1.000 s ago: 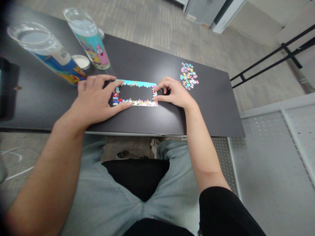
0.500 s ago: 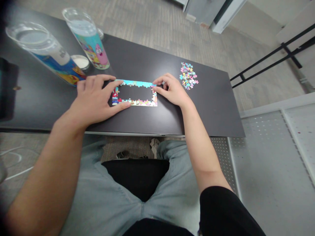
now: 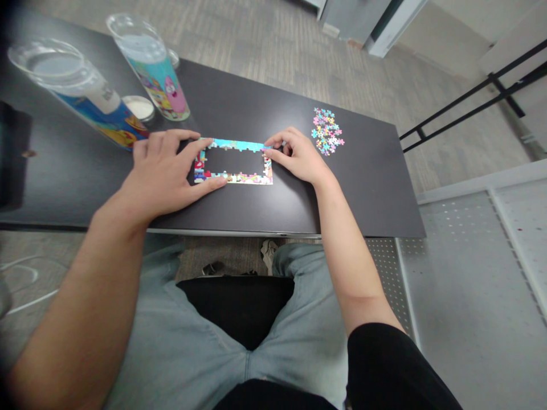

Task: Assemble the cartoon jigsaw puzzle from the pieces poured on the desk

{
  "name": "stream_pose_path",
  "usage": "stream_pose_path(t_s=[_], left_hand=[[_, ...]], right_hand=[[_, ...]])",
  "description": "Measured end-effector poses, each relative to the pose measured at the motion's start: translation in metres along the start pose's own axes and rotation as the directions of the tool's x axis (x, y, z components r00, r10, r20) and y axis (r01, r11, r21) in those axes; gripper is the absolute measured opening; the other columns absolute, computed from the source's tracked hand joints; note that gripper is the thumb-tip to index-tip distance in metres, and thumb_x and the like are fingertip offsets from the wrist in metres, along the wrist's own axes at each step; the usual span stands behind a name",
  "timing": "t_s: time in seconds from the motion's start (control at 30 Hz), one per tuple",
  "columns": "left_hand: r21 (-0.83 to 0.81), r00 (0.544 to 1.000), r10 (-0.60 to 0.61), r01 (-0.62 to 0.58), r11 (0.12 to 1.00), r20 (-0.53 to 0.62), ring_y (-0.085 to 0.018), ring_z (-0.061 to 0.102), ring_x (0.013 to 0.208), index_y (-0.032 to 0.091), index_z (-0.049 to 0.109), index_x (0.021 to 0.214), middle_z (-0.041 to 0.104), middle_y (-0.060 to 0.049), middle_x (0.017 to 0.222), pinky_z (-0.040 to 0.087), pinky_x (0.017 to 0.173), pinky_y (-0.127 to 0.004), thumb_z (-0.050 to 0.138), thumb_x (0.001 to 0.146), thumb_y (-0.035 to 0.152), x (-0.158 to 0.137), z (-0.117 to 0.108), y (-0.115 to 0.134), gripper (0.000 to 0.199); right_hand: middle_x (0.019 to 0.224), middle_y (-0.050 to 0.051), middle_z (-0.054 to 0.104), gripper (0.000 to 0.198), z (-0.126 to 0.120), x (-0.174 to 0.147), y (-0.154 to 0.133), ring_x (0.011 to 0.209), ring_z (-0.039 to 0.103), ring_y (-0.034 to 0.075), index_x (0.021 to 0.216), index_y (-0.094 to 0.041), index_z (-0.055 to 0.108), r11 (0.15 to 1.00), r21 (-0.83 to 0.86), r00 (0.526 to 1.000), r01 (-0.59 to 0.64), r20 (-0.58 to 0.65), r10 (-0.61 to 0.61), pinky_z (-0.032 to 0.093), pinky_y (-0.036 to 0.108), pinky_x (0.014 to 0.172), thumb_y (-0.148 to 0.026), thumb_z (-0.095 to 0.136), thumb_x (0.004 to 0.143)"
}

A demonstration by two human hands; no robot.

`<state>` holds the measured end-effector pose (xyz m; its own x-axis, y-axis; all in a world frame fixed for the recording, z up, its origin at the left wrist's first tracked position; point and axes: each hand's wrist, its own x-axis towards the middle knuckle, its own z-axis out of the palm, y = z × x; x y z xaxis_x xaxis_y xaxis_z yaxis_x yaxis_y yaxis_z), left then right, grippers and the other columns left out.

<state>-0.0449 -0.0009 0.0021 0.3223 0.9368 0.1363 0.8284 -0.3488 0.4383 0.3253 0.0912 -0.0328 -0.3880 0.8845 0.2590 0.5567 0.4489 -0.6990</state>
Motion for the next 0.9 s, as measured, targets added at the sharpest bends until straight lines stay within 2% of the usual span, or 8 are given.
stream_pose_path(t_s=[0.13,0.3,0.57,0.77,0.9], left_hand=[[-0.006,1.000,0.007,-0.007,1.000,-0.017,-0.059,0.048,0.176,0.042,0.066,0.185,0.064,-0.017,0.188,0.036,0.148,-0.084,0.074,0.108,0.087,0.000,0.000,-0.001,0.090],[0.001,1.000,0.011,-0.011,1.000,-0.006,-0.062,0.048,0.175,0.037,0.067,0.184,0.062,-0.020,0.189,0.037,0.147,-0.085,0.076,0.109,0.085,0.001,0.001,0.000,0.090],[0.041,1.000,0.001,-0.001,0.999,-0.009,-0.060,0.050,0.174,0.033,0.066,0.185,0.060,-0.021,0.190,0.038,0.148,-0.082,0.078,0.111,0.078,0.001,0.002,0.001,0.088],[0.022,1.000,-0.004,0.004,1.000,-0.022,-0.059,0.050,0.175,0.038,0.068,0.183,0.064,-0.018,0.186,0.039,0.148,-0.081,0.081,0.109,0.079,0.001,0.003,-0.001,0.086],[0.036,1.000,-0.009,0.009,0.999,-0.011,-0.060,0.050,0.176,0.034,0.067,0.185,0.061,-0.020,0.190,0.038,0.148,-0.084,0.080,0.111,0.075,0.001,0.003,0.000,0.086]], right_hand=[[0.124,0.005,0.076,0.083,-0.002,-0.002,0.002,0.077,0.052,0.018,0.129,-0.036,0.095,1.000,0.018,0.999,0.023,0.022,-0.024,0.063,0.047,0.085,-0.111,0.090,0.094],[0.125,0.005,0.076,0.078,-0.004,-0.002,0.008,0.080,0.054,0.019,0.130,-0.036,0.094,0.999,0.012,0.999,0.036,0.031,-0.036,0.064,0.045,0.087,-0.105,0.095,0.094],[0.122,0.005,0.077,0.076,-0.005,-0.002,0.010,0.078,0.052,0.018,0.129,-0.033,0.097,0.997,0.026,0.997,0.076,0.019,-0.076,0.062,0.042,0.082,-0.102,0.097,0.097],[0.123,0.004,0.078,0.076,-0.008,-0.002,0.006,0.076,0.051,0.016,0.127,-0.033,0.098,0.995,0.081,0.998,0.050,0.031,-0.053,0.060,0.040,0.080,-0.100,0.103,0.091],[0.122,0.004,0.075,0.081,-0.014,-0.003,0.006,0.085,0.057,0.019,0.130,-0.034,0.098,0.995,0.076,0.995,0.061,0.076,-0.067,0.059,0.040,0.084,-0.100,0.107,0.085]])
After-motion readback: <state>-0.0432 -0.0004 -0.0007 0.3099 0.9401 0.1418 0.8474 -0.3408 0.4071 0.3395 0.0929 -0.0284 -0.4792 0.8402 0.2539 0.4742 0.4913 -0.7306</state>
